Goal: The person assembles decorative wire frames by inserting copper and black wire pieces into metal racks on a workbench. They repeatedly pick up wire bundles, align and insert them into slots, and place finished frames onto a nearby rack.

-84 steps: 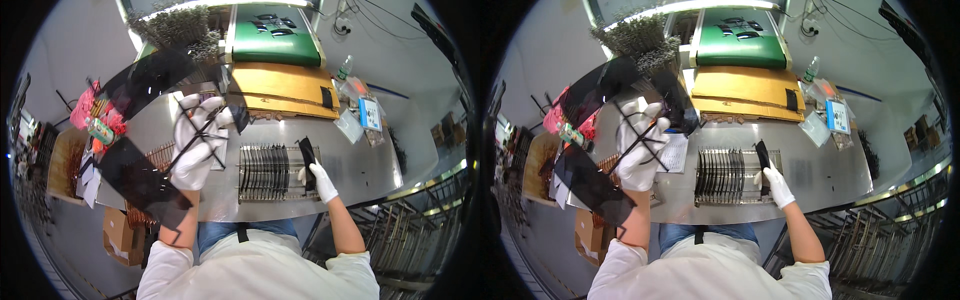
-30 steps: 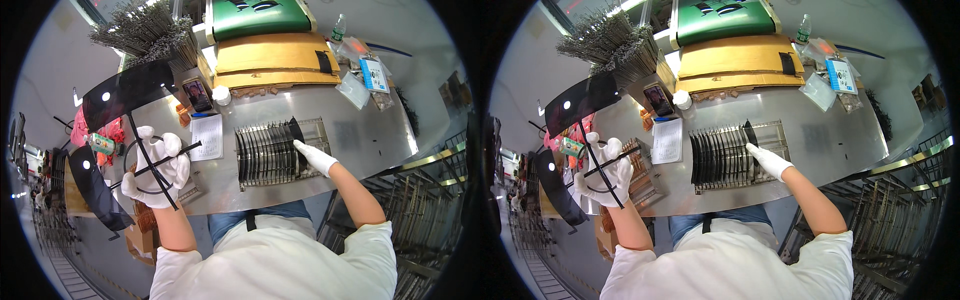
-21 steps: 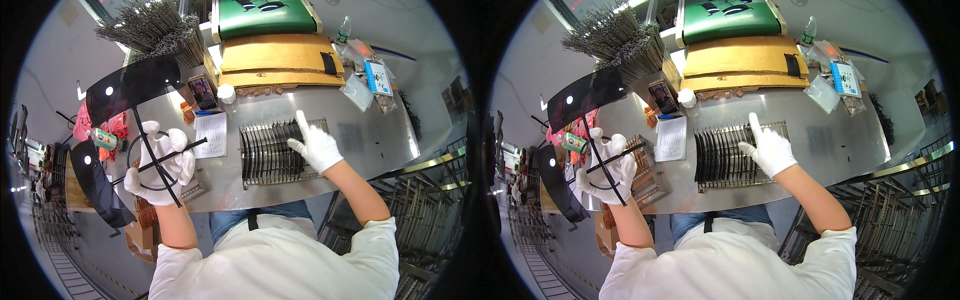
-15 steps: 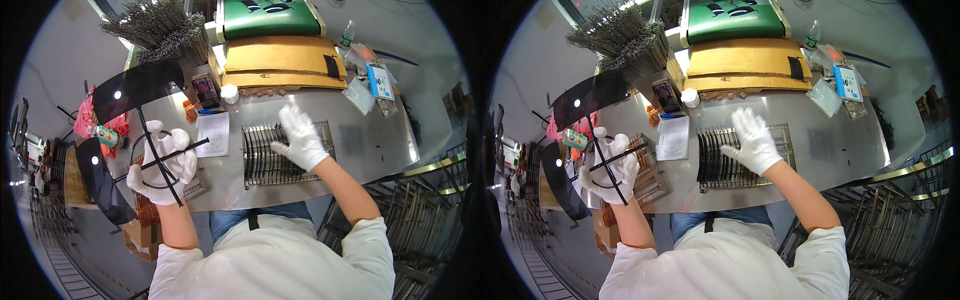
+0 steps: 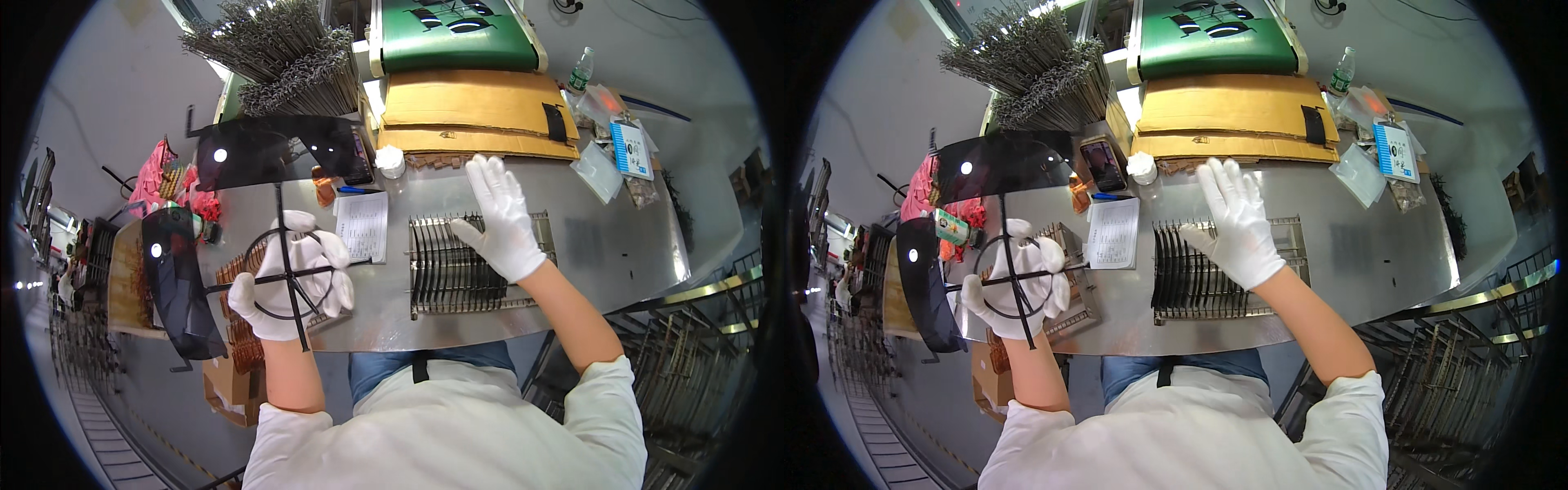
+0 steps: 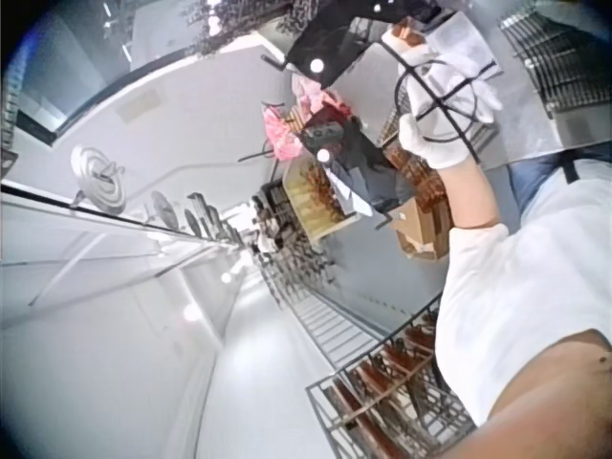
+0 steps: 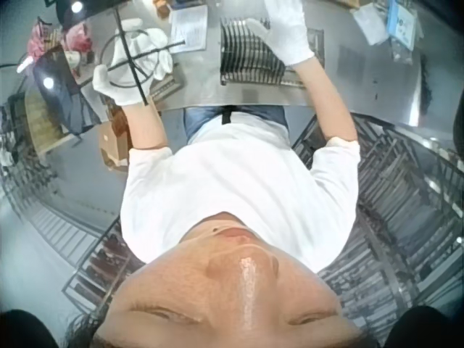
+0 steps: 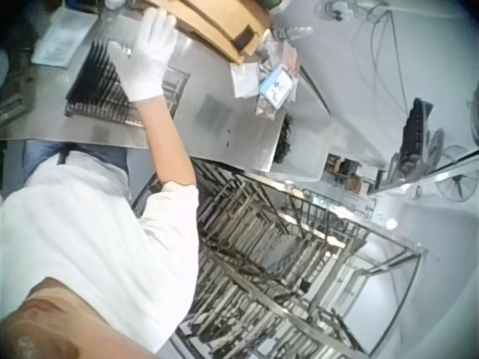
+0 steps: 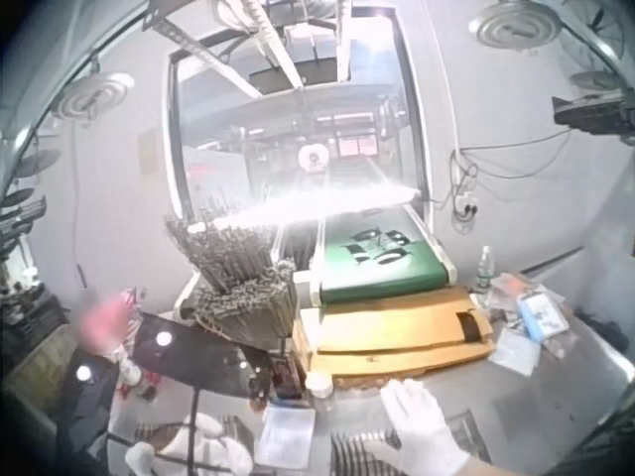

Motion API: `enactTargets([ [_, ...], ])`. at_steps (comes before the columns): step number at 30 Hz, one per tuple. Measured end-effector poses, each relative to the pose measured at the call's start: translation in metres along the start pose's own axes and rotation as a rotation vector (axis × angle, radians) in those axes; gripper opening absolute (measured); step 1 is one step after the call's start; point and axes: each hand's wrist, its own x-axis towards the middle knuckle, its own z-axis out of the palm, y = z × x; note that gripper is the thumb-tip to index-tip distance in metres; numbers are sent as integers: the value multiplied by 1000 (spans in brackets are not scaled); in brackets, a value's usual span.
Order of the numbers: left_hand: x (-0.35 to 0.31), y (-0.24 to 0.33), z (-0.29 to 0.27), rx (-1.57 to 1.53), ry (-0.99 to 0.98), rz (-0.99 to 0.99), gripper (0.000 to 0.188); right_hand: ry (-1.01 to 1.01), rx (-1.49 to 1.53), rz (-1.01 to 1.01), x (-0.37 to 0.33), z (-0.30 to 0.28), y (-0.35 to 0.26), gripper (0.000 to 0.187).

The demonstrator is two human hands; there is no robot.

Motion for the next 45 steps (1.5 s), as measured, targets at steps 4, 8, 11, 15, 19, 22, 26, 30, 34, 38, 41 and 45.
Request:
enactTargets([
  [4,0,-20,2,31,54,-304,112,29,96,-97,37,-79,-59,97],
  [8,-14,-44,6,-131,-48,-566,119,-457,859,362,26,-87,-85,88],
  [11,-12,-28,4,-6,-75,-652,117,-787,1438,617,4,-89,-83,71],
  [15,-17,-9,-12,-170,-252,-448,117,-407,1300,900,-30,-79,-19,66],
  [19,-23,4,-20,-131,-93,-381,124,-380,1250,995,-91,-48,51,62],
  [22,-22,-10,-18,-132,-53,-410,124,-397,1157,1058,-106,-28,55,59],
  [26,-22,-11,-14,-59,14,-450,120,-465,1052,1379,-89,-24,39,53],
  [30,-26,-12,-8,-66,77,-389,119,-553,1138,1351,-107,-13,56,55],
  [34,-24,-14,-6,-99,70,-397,119,-554,996,1256,-100,-16,36,57],
  [38,-18,-11,-9,-31,-10,-473,119,-760,828,1130,-91,-26,45,66],
  [41,-18,-21,-4,-92,-26,-416,121,-733,536,895,-98,-20,47,74],
  [45,-16,-27,-4,-28,0,-483,122,-703,8,637,-90,-17,28,80],
])
